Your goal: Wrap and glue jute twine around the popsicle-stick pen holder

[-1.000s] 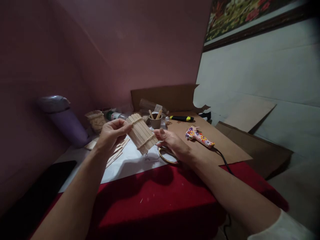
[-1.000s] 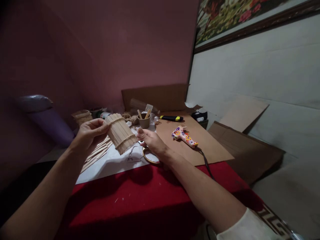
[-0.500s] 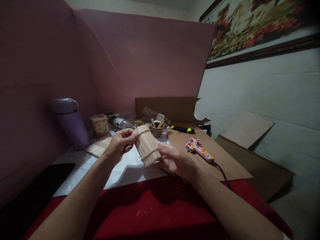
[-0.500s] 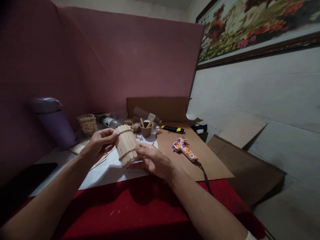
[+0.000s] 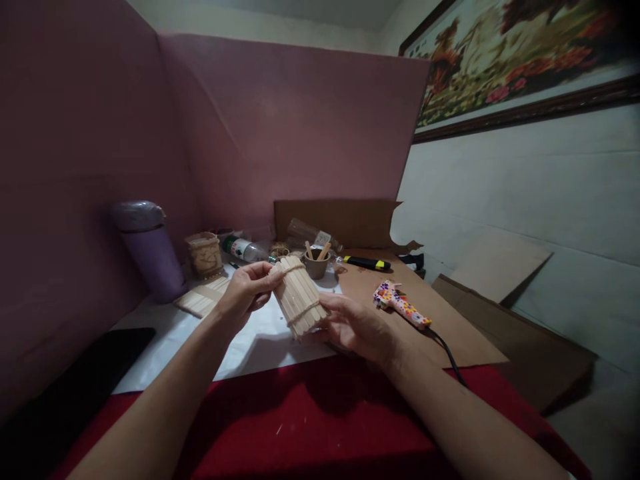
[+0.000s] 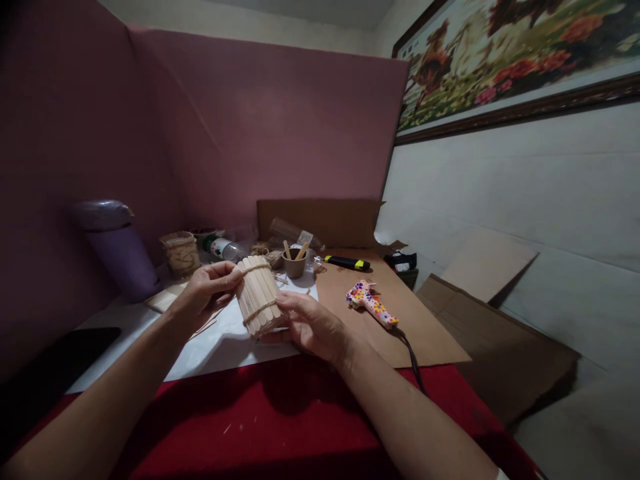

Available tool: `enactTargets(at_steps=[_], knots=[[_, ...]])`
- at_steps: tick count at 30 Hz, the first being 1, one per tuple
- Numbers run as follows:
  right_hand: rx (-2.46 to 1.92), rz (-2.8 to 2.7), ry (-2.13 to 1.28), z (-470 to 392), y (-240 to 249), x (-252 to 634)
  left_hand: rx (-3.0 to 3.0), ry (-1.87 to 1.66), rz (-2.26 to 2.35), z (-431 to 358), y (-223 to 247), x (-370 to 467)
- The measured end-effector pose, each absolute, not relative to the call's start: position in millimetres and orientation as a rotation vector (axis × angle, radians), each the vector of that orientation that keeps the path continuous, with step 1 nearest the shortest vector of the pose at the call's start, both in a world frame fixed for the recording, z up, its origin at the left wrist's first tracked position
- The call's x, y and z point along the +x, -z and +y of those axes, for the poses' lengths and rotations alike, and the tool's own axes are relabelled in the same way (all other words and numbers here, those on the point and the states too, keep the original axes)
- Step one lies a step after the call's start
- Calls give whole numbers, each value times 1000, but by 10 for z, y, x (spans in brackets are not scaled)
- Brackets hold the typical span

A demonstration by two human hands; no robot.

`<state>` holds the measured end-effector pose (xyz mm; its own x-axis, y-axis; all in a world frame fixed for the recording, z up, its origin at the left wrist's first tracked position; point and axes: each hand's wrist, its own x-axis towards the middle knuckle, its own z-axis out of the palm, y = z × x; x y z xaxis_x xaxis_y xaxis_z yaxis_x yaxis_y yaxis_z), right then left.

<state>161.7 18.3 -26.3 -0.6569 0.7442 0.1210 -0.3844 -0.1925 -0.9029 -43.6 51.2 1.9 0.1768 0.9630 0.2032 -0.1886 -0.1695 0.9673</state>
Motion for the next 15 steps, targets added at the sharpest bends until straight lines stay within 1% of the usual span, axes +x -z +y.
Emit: enactTargets(at_steps=[9,15], knots=[[-436,-1272,-1933,208,335,1606,1272,-1345,782,502,-40,-412],[-441,-1282,-1898,196,280,1593,1295,-1368,744,498,-36,-408]])
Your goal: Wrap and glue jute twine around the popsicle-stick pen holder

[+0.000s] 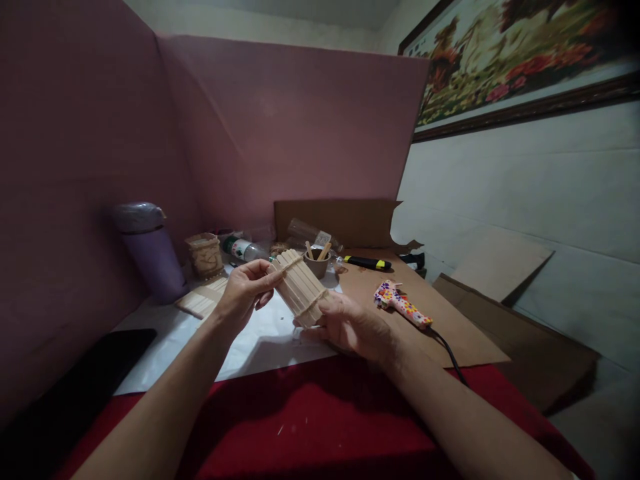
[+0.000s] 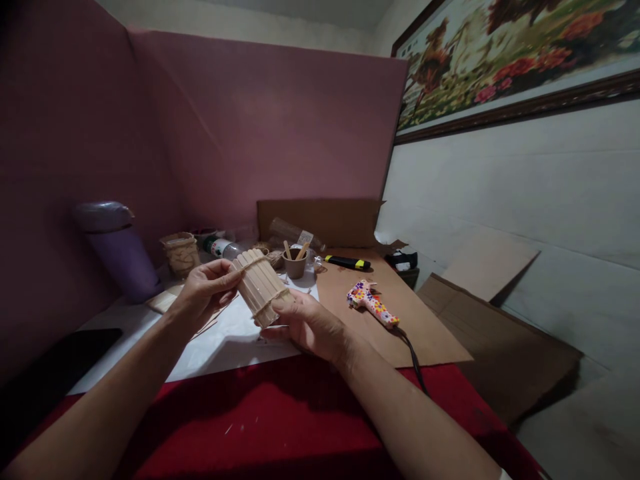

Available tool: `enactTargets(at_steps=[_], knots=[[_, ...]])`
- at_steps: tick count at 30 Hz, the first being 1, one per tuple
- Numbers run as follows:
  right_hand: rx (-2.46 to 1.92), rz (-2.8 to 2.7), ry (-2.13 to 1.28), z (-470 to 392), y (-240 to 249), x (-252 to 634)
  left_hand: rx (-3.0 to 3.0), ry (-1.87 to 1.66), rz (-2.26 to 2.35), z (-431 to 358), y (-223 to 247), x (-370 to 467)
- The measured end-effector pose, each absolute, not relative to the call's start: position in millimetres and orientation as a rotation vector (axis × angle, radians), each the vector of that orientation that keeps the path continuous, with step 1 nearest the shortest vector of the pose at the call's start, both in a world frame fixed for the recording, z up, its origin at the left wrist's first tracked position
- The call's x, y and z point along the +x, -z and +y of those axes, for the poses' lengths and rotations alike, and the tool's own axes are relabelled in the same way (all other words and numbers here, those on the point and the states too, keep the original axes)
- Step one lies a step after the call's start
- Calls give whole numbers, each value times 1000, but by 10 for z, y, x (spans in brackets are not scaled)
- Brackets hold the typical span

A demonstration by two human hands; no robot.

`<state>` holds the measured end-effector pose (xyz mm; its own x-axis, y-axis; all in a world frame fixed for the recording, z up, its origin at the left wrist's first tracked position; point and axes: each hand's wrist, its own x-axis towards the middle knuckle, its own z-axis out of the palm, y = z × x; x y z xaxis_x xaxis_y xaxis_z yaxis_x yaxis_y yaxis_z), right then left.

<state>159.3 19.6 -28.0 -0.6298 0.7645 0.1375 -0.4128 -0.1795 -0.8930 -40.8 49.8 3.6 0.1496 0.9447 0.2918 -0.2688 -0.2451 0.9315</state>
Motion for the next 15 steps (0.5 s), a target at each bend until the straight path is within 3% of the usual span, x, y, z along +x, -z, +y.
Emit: enactTargets(at_steps=[15], knots=[[-616,-1261,-1539,269,289,1567,1351,-1379,812,493,-50,-415]])
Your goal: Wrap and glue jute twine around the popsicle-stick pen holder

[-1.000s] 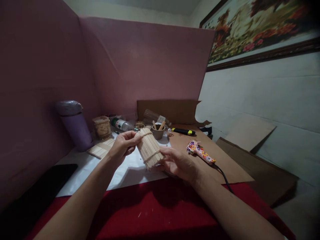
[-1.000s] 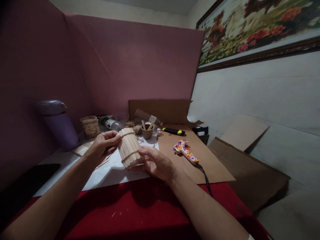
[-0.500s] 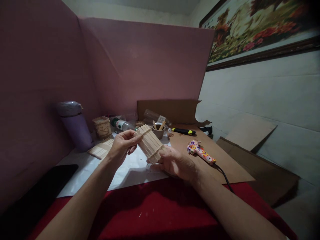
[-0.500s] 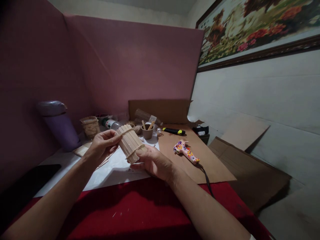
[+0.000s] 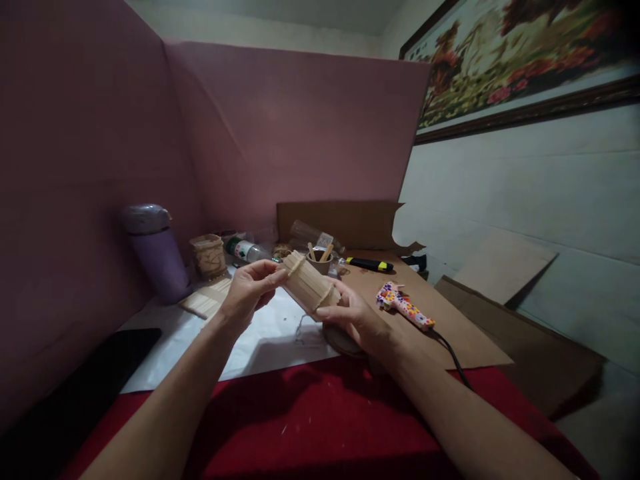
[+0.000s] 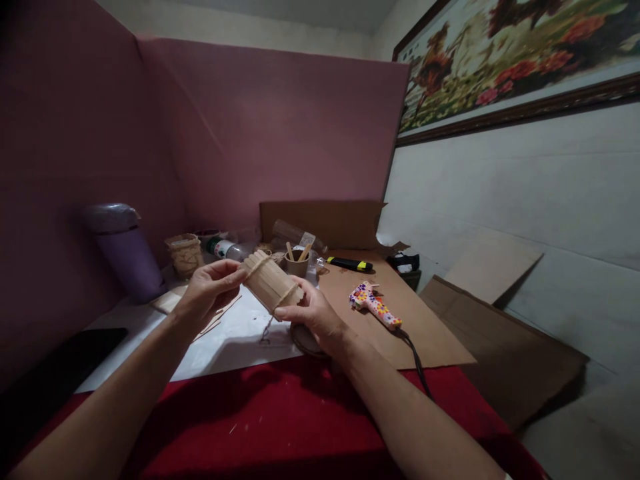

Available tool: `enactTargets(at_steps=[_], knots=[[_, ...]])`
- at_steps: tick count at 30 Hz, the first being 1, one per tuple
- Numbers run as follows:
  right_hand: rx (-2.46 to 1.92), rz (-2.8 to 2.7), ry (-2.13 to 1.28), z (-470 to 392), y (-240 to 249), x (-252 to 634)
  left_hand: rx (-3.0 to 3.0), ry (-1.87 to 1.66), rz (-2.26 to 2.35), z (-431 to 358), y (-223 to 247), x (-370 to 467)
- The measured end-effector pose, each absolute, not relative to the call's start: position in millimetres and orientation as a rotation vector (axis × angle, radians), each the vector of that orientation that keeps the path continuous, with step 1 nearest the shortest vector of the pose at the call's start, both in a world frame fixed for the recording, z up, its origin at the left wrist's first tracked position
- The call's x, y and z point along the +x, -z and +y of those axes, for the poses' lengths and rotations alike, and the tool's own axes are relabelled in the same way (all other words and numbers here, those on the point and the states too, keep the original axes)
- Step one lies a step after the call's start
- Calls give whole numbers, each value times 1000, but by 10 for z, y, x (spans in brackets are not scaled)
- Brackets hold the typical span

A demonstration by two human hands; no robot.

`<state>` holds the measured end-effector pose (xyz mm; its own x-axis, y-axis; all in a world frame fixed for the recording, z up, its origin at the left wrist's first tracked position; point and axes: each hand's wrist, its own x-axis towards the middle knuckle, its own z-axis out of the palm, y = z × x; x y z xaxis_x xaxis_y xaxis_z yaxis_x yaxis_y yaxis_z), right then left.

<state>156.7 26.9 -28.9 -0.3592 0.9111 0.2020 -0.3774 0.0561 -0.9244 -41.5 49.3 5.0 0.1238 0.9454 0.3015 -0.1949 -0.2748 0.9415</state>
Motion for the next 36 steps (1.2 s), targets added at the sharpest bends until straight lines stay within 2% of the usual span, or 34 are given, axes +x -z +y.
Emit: enactTargets(at_steps=[4,9,15,29,36], knots=[[-706,-1307,-1371,326,359,1594,1394,-1372,838,489,-38,-411],[-824,-1550,-983,369,435,1620,1421,-1371,835,500,-9,-426],[-915,-1641,-760,269,368,1596,1432,-1366,808,479,-26,-415],[-766,-1578,-780,358,540,1582,1238,-1434,607,517,4,-427],[-844,-1568,-505,303,479,1552,1207,-1522,653,526,-4,-380]])
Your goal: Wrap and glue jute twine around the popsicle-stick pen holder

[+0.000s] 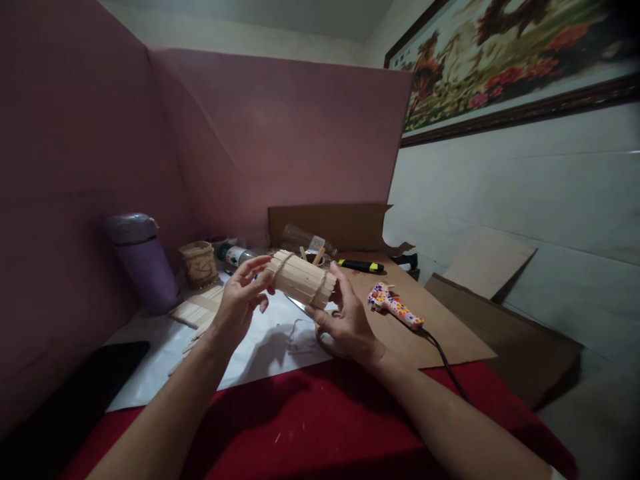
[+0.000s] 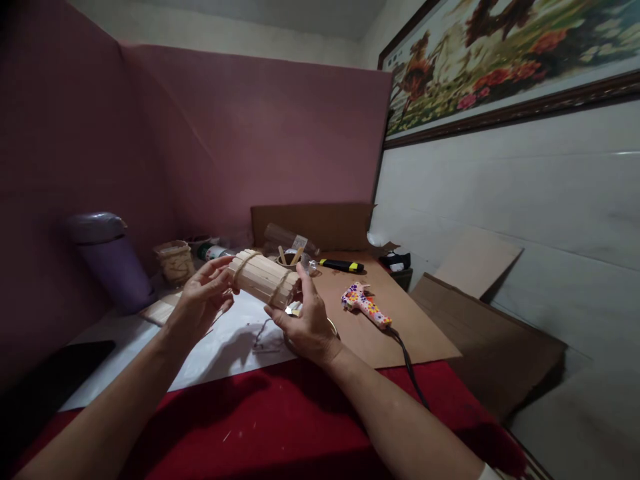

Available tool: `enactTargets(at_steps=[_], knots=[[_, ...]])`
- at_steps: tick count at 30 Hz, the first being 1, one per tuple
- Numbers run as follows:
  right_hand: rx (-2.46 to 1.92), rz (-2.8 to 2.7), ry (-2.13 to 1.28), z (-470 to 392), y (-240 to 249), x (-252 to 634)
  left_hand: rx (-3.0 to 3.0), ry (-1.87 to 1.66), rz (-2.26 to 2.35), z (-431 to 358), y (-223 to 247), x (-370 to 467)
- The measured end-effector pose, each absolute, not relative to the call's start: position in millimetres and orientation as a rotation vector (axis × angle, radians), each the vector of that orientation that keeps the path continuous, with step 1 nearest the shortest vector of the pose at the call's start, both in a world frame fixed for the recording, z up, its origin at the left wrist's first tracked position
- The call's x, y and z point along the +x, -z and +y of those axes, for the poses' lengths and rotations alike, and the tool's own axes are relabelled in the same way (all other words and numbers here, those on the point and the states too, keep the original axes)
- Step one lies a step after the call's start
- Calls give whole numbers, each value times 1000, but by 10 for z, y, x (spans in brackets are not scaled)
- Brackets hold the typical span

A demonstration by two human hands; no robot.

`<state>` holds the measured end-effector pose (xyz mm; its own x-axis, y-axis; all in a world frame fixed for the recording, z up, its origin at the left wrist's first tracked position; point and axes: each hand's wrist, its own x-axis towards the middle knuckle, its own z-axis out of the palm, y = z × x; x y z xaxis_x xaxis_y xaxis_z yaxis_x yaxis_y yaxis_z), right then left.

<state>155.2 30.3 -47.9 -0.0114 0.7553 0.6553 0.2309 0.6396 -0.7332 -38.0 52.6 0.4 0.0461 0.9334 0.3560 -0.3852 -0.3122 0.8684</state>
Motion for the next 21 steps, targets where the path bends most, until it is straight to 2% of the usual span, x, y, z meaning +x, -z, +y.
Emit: enactTargets(at_steps=[3,7,10,15,18,21], knots=[[-884,-1602,-321,288,470,1567,998,-1523,765,559,55,-337],[-935,-1656,9,311,524,1593,865,-1333,887,509,169,-196],[-908,-1764,219,326,565,1595,928,-1084,725,375,207,-41],[-839,-1937,522,242,542,1528,750,-1097,532,179,191,117],[-829,-2001,577,161,525,1462,681,-1139,519,154,173,110],[-839,-1989,426,93,534,1421,618,-1120,540,174,156,67]])
